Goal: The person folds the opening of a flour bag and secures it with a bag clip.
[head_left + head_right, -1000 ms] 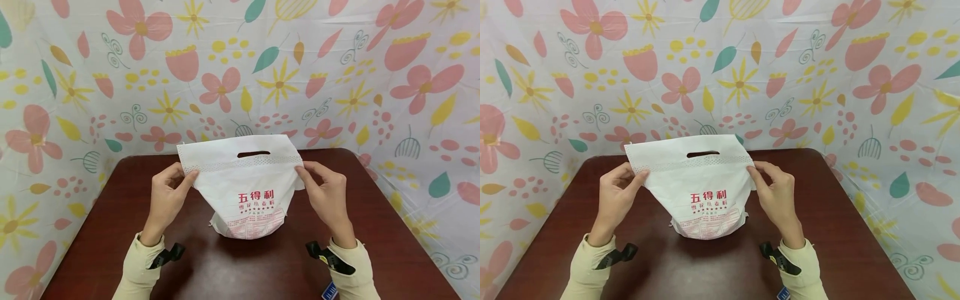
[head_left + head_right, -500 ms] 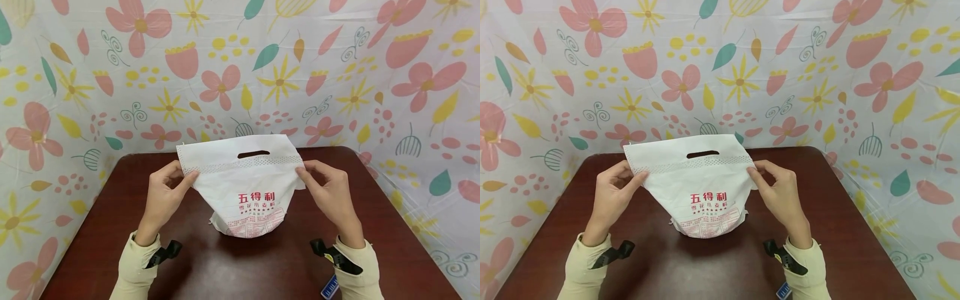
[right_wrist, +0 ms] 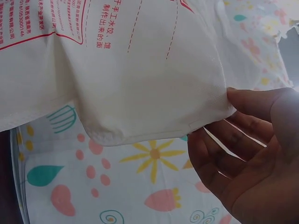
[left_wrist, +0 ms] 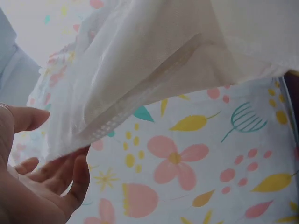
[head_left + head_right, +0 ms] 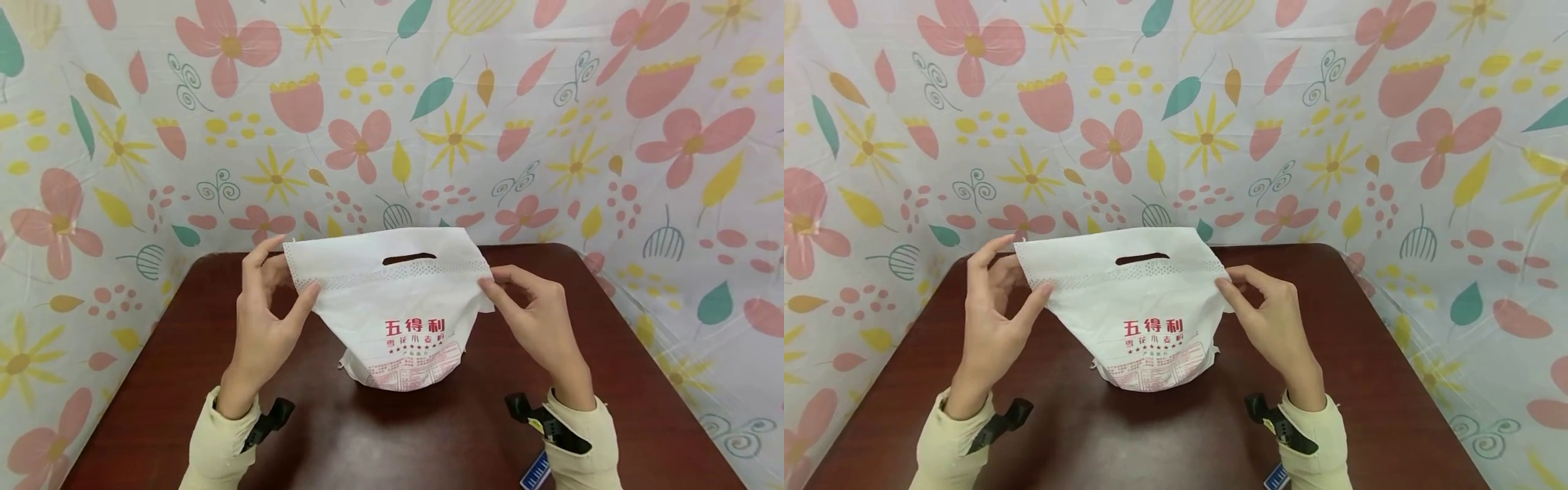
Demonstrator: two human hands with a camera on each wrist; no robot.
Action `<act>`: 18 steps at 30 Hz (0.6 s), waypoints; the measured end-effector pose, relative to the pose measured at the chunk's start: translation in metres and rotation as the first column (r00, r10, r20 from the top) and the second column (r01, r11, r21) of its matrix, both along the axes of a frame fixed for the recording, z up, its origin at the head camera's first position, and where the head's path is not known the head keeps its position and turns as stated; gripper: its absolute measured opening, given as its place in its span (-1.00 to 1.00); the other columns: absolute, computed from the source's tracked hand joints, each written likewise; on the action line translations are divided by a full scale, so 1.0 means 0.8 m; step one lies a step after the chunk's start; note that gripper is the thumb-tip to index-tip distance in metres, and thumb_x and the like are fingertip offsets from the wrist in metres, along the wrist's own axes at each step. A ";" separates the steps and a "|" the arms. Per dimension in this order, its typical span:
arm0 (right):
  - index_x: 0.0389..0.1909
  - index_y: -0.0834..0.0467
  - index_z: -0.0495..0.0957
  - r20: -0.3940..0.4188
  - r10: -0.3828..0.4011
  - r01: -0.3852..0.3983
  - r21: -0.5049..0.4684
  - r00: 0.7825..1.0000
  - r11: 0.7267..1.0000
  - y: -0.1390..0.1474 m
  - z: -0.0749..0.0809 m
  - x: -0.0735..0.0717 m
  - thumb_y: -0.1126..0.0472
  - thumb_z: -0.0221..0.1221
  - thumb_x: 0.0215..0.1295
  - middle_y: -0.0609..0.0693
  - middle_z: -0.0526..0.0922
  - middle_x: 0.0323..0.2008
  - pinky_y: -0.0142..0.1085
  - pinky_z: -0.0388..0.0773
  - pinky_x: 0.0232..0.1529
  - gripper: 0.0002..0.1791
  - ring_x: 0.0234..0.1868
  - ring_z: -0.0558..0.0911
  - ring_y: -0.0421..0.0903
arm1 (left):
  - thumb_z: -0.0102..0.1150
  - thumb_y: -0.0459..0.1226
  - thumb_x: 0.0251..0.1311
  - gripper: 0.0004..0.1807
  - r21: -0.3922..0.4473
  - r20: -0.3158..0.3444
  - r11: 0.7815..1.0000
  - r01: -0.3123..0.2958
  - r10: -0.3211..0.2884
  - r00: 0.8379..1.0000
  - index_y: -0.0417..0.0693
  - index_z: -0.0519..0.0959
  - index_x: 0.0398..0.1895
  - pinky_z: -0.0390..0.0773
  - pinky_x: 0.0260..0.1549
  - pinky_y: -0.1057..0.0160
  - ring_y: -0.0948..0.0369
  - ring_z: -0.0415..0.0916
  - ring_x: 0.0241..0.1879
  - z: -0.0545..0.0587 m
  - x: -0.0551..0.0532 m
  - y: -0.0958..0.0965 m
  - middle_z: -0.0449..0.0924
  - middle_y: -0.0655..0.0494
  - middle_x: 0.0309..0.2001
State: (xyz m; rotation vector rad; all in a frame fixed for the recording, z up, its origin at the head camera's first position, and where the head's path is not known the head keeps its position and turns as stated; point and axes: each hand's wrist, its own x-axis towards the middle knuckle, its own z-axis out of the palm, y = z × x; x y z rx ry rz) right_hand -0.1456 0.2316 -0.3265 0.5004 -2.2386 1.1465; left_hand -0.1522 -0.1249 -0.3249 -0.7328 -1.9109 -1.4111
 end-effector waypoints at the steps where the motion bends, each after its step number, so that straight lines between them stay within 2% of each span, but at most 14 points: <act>1: -0.14 0.11 0.76 0.000 -0.001 0.001 0.001 1.000 1.000 0.000 0.000 0.000 0.36 0.34 0.31 -0.05 0.77 -0.30 -0.56 0.49 -0.37 -0.85 -0.29 0.66 -0.34 | 0.32 -0.51 0.19 -0.22 -0.017 -0.034 0.999 -0.029 0.029 0.999 -0.18 0.23 0.48 0.52 0.02 0.26 0.13 0.58 0.06 0.001 0.002 0.001 0.60 -0.09 0.13; 3: -0.15 0.11 0.76 -0.007 -0.005 0.005 0.008 1.000 1.000 0.000 0.000 -0.001 0.35 0.34 0.31 -0.05 0.77 -0.30 -0.56 0.48 -0.38 -0.85 -0.30 0.65 -0.36 | 0.32 -0.45 0.20 -0.25 -0.061 -0.097 0.992 -0.106 0.100 0.990 -0.21 0.28 0.47 0.47 0.12 0.19 0.07 0.48 0.23 0.003 0.004 0.003 0.50 -0.11 0.27; 5: -0.15 0.10 0.76 -0.013 -0.005 0.005 0.015 1.000 1.000 0.000 0.000 -0.002 0.35 0.35 0.31 -0.06 0.77 -0.31 -0.55 0.47 -0.38 -0.85 -0.30 0.64 -0.37 | 0.31 -0.36 0.22 -0.33 -0.102 -0.150 0.978 -0.181 0.164 0.975 -0.22 0.36 0.42 0.39 0.25 0.07 0.00 0.33 0.38 0.004 0.004 0.004 0.37 -0.13 0.40; 8: -0.15 0.11 0.76 -0.013 -0.003 0.003 0.019 1.000 1.000 -0.001 0.000 -0.003 0.35 0.35 0.30 -0.06 0.77 -0.32 -0.54 0.45 -0.40 -0.85 -0.30 0.64 -0.38 | 0.27 -0.26 0.24 -0.41 -0.153 -0.202 0.956 -0.248 0.216 0.955 -0.22 0.45 0.34 0.24 0.38 -0.08 -0.07 0.15 0.50 0.004 0.005 0.005 0.24 -0.13 0.50; 11: -0.15 0.12 0.76 -0.008 0.000 0.000 0.016 1.000 1.000 -0.001 0.000 -0.003 0.35 0.35 0.30 -0.05 0.77 -0.31 -0.55 0.46 -0.38 -0.85 -0.29 0.64 -0.39 | 0.24 -0.23 0.26 -0.48 -0.192 -0.236 0.941 -0.277 0.230 0.944 -0.22 0.51 0.27 0.14 0.45 -0.16 -0.12 0.08 0.53 0.006 0.007 0.007 0.22 -0.18 0.51; 14: -0.14 0.12 0.76 -0.005 -0.005 0.005 0.017 1.000 1.000 0.000 0.000 -0.001 0.34 0.34 0.31 -0.05 0.77 -0.30 -0.56 0.48 -0.34 -0.85 -0.27 0.65 -0.39 | 0.23 -0.23 0.27 -0.52 -0.228 -0.253 0.932 -0.281 0.222 0.942 -0.23 0.54 0.23 0.06 0.48 -0.20 -0.15 0.07 0.53 0.010 0.012 0.010 0.26 -0.22 0.48; 18: -0.14 0.11 0.76 -0.009 -0.016 0.016 0.022 1.000 1.000 0.002 0.002 0.000 0.34 0.35 0.31 -0.05 0.78 -0.30 -0.58 0.49 -0.32 -0.85 -0.25 0.65 -0.40 | 0.22 -0.24 0.28 -0.54 -0.260 -0.270 0.927 -0.269 0.198 0.942 -0.23 0.55 0.21 0.06 0.47 -0.19 -0.18 0.13 0.51 0.016 0.017 0.014 0.32 -0.23 0.44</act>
